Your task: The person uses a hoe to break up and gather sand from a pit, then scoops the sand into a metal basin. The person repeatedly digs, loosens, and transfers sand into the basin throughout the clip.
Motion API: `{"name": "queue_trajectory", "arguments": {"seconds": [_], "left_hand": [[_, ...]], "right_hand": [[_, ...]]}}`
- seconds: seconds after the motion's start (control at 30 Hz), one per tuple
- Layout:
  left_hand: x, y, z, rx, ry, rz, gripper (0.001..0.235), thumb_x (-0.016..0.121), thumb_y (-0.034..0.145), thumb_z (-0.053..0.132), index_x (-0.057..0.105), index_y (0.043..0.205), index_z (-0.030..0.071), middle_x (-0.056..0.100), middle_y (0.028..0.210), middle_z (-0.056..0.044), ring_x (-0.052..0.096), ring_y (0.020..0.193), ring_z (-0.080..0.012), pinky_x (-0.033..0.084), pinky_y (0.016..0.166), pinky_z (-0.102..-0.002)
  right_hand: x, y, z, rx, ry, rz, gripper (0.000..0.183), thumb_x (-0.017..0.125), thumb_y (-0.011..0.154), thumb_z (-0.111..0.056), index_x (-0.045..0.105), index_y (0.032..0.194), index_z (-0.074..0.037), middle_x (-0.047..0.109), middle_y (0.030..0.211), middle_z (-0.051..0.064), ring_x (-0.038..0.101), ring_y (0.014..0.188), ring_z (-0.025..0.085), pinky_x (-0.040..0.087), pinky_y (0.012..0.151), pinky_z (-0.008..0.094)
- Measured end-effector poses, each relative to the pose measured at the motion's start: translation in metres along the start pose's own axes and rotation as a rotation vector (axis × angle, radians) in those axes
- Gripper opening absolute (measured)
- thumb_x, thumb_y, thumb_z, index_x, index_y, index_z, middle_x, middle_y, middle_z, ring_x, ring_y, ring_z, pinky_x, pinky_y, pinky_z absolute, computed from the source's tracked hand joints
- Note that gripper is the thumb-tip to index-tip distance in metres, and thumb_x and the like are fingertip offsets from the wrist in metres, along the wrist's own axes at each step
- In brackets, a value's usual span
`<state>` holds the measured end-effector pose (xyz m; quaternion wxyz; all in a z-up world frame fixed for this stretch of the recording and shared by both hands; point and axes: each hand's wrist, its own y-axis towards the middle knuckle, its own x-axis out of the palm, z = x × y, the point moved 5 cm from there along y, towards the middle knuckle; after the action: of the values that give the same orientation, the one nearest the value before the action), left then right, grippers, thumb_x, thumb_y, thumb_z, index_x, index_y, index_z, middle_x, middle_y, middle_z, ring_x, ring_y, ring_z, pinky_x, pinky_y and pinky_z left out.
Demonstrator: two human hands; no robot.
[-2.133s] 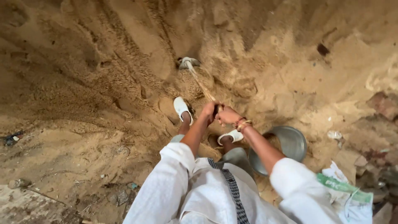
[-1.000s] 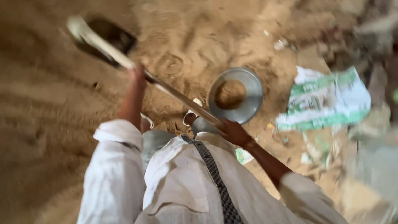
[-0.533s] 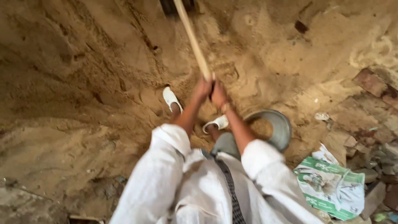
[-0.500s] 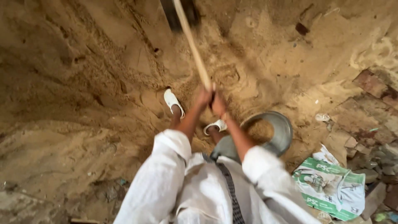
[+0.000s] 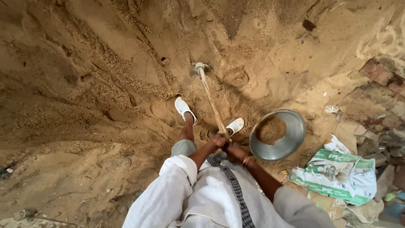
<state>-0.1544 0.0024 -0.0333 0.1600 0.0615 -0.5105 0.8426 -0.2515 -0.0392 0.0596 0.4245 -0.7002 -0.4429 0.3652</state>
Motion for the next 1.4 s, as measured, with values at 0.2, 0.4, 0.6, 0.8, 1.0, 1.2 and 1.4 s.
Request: {"name": "queue_trajectory", "arguments": {"seconds": [0.2,0.4,0.6,0.8,1.0,1.2,1.4], "left_hand": [[-0.035,-0.003,0.009,-0.029,-0.656,0.052,0.02,0.065,0.097,0.018,0.068,0.102,-0.001,0.065,0.09,-0.014,0.06,0.075,-0.0227,0.052,0.069,-0.037],[-0.064,0.009,0.112,0.103,-1.056,0.165,0.036,0.06,0.102,0.032,0.065,0.085,0.001,0.063,0.07,-0.01,0.058,0.06,-0.0231,0.051,0.06,-0.038],[-0.008,0.178,0.076,0.233,-0.959,0.23,0.033,0.069,0.098,0.029,0.066,0.081,0.001,0.05,0.062,-0.005,0.044,0.051,-0.0182,0.037,0.044,-0.032],[0.102,0.12,0.12,0.031,-0.953,0.317,0.024,0.067,0.093,0.021,0.064,0.097,-0.002,0.068,0.085,-0.018,0.068,0.07,-0.0307,0.061,0.063,-0.044],[0.267,0.169,0.095,-0.264,-0.682,0.05,0.033,0.065,0.1,0.028,0.063,0.115,-0.001,0.071,0.094,-0.019,0.069,0.077,-0.0317,0.059,0.067,-0.047],[0.254,0.181,0.104,0.423,0.125,0.075,0.037,0.05,0.1,0.023,0.065,0.128,0.006,0.069,0.105,-0.021,0.069,0.087,-0.0306,0.061,0.08,-0.042],[0.04,0.183,0.151,0.656,-0.331,0.112,0.029,0.051,0.102,0.029,0.067,0.109,0.006,0.069,0.089,-0.012,0.069,0.076,-0.0247,0.06,0.068,-0.038]], "right_hand": [[-0.007,0.051,-0.018,-0.038,0.131,-0.035,0.024,0.065,0.09,-0.029,0.069,0.09,-0.005,0.061,0.059,0.0,0.054,0.046,0.01,0.043,0.043,0.025],[-0.094,0.015,-0.092,-0.05,-0.075,-0.042,0.032,0.065,0.099,-0.019,0.066,0.082,0.008,0.06,0.059,0.004,0.056,0.049,0.012,0.044,0.046,0.026],[-0.197,-0.23,0.003,-0.128,0.158,-0.139,0.062,0.066,0.091,-0.034,0.041,0.143,-0.011,0.075,0.092,-0.002,0.06,0.061,0.01,0.056,0.055,0.028],[-0.191,-0.408,0.25,0.159,-0.019,0.142,0.067,0.072,0.084,-0.041,0.05,0.142,-0.017,0.077,0.084,0.015,0.076,0.071,0.034,0.056,0.068,0.047],[-0.118,-0.502,0.438,0.409,-0.104,0.36,0.038,0.068,0.087,-0.043,0.061,0.116,-0.02,0.076,0.083,0.013,0.074,0.079,0.035,0.058,0.073,0.047],[-0.109,-0.474,0.448,0.263,-0.062,0.51,0.035,0.068,0.087,-0.041,0.063,0.111,-0.017,0.075,0.087,0.013,0.071,0.082,0.037,0.057,0.073,0.048],[-0.155,-0.302,0.357,-0.06,-0.145,0.397,0.048,0.068,0.09,-0.041,0.057,0.122,-0.008,0.072,0.096,0.02,0.07,0.09,0.04,0.055,0.08,0.05]]}}
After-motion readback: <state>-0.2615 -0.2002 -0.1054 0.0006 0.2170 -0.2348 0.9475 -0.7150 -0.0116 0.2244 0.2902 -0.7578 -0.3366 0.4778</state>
